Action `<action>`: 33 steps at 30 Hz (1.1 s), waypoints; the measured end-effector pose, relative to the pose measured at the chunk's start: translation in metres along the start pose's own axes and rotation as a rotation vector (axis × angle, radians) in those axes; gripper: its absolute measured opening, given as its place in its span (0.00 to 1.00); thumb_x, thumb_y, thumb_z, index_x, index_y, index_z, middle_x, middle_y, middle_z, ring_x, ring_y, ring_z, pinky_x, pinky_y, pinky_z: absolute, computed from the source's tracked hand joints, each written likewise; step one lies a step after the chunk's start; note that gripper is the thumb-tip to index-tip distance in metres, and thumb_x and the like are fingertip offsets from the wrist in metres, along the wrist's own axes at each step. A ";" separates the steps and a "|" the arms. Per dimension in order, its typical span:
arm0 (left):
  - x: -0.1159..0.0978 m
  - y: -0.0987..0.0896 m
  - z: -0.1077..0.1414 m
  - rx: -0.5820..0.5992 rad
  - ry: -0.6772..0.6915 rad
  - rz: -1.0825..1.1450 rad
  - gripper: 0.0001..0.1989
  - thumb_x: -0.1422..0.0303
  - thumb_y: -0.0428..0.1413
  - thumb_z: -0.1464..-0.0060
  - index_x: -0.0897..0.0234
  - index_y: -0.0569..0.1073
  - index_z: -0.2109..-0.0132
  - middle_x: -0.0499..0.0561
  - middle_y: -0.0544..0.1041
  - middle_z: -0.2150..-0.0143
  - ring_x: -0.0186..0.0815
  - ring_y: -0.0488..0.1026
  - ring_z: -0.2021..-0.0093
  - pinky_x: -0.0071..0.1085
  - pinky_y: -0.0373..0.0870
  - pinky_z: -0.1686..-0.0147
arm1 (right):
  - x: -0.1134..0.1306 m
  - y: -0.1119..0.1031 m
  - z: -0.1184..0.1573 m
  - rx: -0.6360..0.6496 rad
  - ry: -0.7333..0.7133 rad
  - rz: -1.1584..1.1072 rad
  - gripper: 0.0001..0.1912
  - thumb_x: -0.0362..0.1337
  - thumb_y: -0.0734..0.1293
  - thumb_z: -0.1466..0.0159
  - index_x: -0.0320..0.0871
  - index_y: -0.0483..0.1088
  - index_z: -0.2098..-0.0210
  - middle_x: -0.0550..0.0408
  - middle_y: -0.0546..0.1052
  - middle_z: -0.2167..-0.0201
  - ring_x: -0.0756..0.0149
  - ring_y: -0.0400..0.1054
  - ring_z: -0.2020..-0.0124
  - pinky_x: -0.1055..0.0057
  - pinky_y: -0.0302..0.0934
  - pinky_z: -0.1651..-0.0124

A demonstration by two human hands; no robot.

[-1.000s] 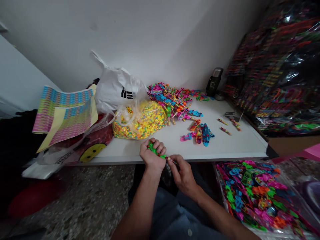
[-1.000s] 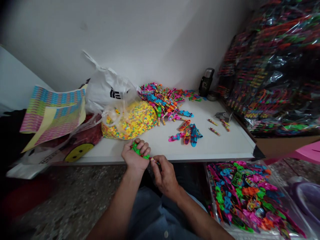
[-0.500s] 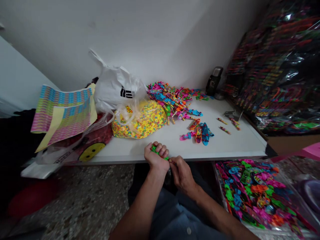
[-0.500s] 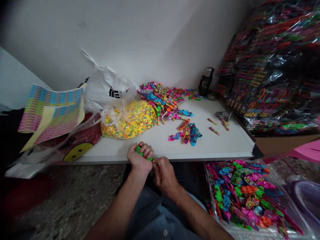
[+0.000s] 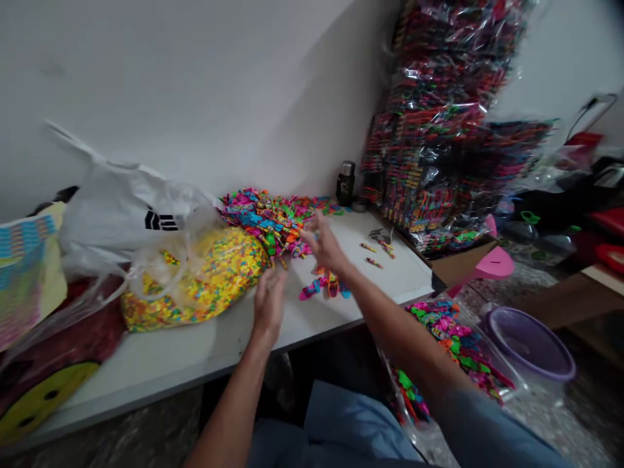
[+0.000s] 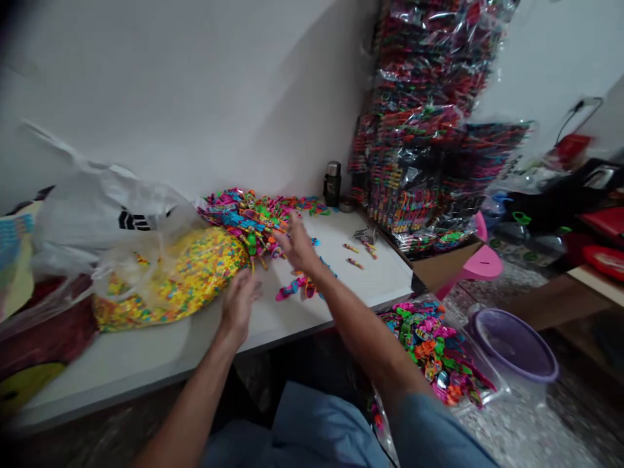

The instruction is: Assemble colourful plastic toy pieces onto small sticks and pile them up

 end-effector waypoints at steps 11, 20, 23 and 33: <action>0.024 0.047 0.002 0.375 0.386 -0.787 0.07 0.73 0.65 0.56 0.63 0.75 0.68 0.55 0.67 0.66 0.45 0.63 0.58 0.34 0.56 0.54 | -0.177 -0.083 0.100 0.139 0.307 0.558 0.15 0.43 0.63 0.32 0.37 0.73 0.60 0.37 0.72 0.53 0.50 0.64 0.50 0.58 0.55 0.49; 0.017 0.000 0.014 0.461 0.223 -0.715 0.08 0.62 0.56 0.41 0.62 0.70 0.61 0.49 0.70 0.72 0.34 0.64 0.73 0.26 0.54 0.72 | -0.103 -0.065 0.119 -0.059 0.312 -0.126 0.16 0.49 0.56 0.28 0.42 0.62 0.55 0.56 0.68 0.72 0.67 0.63 0.72 0.70 0.58 0.65; -0.002 -0.005 0.033 0.617 0.130 -0.661 0.12 0.59 0.54 0.39 0.64 0.72 0.60 0.50 0.71 0.71 0.33 0.65 0.74 0.25 0.58 0.74 | -0.044 -0.041 0.126 0.060 0.280 -0.386 0.17 0.49 0.57 0.28 0.42 0.63 0.52 0.56 0.69 0.70 0.68 0.64 0.69 0.71 0.60 0.63; -0.038 -0.014 0.056 0.342 0.177 -0.383 0.14 0.62 0.65 0.50 0.67 0.76 0.61 0.51 0.73 0.71 0.30 0.67 0.74 0.25 0.64 0.73 | 0.030 0.047 0.161 0.159 0.593 -1.209 0.22 0.53 0.65 0.34 0.41 0.60 0.70 0.63 0.60 0.81 0.74 0.53 0.81 0.74 0.56 0.74</action>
Point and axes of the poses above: each hand's wrist, its own z-axis away from the middle knuckle, its own y-axis out of the palm, x = y × z, the point moved 5 cm from there along -z, towards the middle knuckle
